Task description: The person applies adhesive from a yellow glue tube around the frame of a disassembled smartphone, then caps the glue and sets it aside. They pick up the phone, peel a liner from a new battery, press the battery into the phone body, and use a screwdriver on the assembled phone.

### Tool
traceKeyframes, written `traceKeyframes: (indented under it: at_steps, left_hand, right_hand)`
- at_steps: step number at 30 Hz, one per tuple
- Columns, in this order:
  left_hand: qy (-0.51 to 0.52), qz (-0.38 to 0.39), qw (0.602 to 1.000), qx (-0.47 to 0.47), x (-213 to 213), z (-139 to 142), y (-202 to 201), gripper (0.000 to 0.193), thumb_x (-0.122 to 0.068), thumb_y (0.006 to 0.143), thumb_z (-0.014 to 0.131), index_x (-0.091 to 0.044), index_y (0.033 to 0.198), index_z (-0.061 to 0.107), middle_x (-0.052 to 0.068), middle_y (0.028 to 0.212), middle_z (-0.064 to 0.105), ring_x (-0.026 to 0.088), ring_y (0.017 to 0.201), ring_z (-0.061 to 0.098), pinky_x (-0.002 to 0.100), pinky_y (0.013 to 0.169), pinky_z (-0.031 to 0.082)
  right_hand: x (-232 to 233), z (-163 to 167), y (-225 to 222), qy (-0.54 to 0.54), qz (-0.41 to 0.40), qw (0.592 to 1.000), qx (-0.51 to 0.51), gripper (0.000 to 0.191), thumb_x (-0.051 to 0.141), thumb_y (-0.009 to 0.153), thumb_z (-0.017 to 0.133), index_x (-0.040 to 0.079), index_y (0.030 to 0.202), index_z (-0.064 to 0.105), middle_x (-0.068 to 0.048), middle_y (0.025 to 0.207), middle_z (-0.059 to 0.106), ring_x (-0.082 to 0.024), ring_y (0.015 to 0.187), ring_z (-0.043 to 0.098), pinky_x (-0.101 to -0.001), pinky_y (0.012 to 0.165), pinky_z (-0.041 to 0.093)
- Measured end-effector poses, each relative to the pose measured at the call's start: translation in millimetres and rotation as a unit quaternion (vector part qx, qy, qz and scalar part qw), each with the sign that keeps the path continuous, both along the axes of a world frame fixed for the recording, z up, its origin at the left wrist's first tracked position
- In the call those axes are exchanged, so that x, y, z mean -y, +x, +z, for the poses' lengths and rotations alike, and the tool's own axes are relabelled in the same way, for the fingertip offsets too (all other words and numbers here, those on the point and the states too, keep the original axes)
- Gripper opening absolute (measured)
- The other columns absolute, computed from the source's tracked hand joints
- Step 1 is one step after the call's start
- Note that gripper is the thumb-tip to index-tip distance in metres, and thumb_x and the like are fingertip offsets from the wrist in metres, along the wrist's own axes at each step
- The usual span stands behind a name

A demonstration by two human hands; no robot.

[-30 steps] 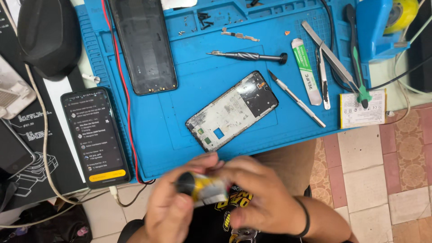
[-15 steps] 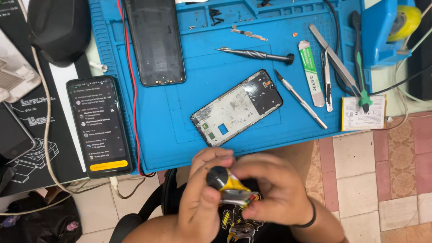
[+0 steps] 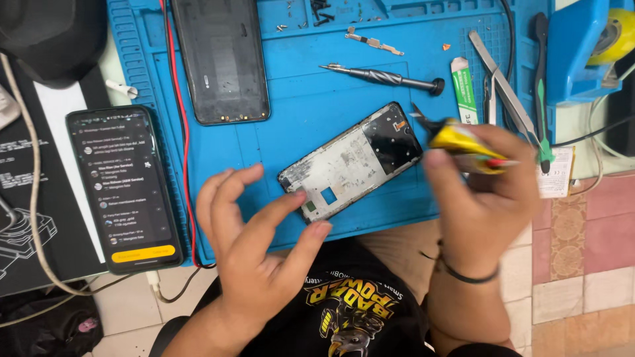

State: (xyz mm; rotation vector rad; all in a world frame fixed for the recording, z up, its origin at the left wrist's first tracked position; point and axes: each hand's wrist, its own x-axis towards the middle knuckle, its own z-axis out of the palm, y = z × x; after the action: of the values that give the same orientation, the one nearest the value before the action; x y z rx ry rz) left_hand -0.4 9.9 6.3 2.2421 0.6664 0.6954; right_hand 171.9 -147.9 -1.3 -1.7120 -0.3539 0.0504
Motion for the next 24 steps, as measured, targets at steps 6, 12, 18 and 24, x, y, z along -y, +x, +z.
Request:
traceKeyframes:
  at_steps: [6,12,18,24]
  left_hand:
    - [0.042,-0.036,0.996,-0.065,4,-5,12,0.046,-0.048,0.078,0.086,-0.016,0.110,0.079,0.032,0.149,0.042,0.058,0.145,0.028,0.064,0.121,0.027]
    - [0.015,-0.040,0.996,-0.074,3,-4,12,0.049,-0.052,0.078,0.086,-0.015,0.110,0.080,0.036,0.154,0.037,0.061,0.148,0.023,0.065,0.121,0.026]
    - [0.012,-0.049,0.996,-0.068,3,-4,11,0.050,-0.053,0.079,0.085,-0.014,0.109,0.080,0.037,0.154,0.036,0.060,0.148,0.024,0.066,0.122,0.025]
    - [0.009,-0.054,0.996,-0.067,3,-4,10,0.050,-0.054,0.079,0.085,-0.014,0.109,0.081,0.037,0.154,0.035,0.060,0.148,0.023,0.066,0.122,0.024]
  right_hand:
    - [-21,-8,-1,-0.235,0.058,0.928,0.282,0.028,0.006,0.087,0.089,0.004,0.104,0.068,-0.007,0.094,0.069,-0.025,0.086,0.063,-0.0339,0.092,0.045]
    - [-19,-6,-2,-0.275,0.052,0.916,0.286,0.030,0.012,0.081,0.088,0.005,0.101,0.067,-0.007,0.090,0.069,-0.024,0.082,0.063,-0.0386,0.097,0.042]
    - [-16,-6,-3,-0.288,0.061,0.918,0.265,0.027,0.014,0.084,0.089,0.006,0.099,0.068,-0.004,0.092,0.071,-0.022,0.082,0.063,-0.0350,0.092,0.040]
    - [-14,-9,-4,-0.294,0.054,0.917,0.263,0.028,0.013,0.084,0.090,0.006,0.098,0.068,-0.004,0.092,0.069,-0.023,0.084,0.060,-0.0334,0.091,0.041]
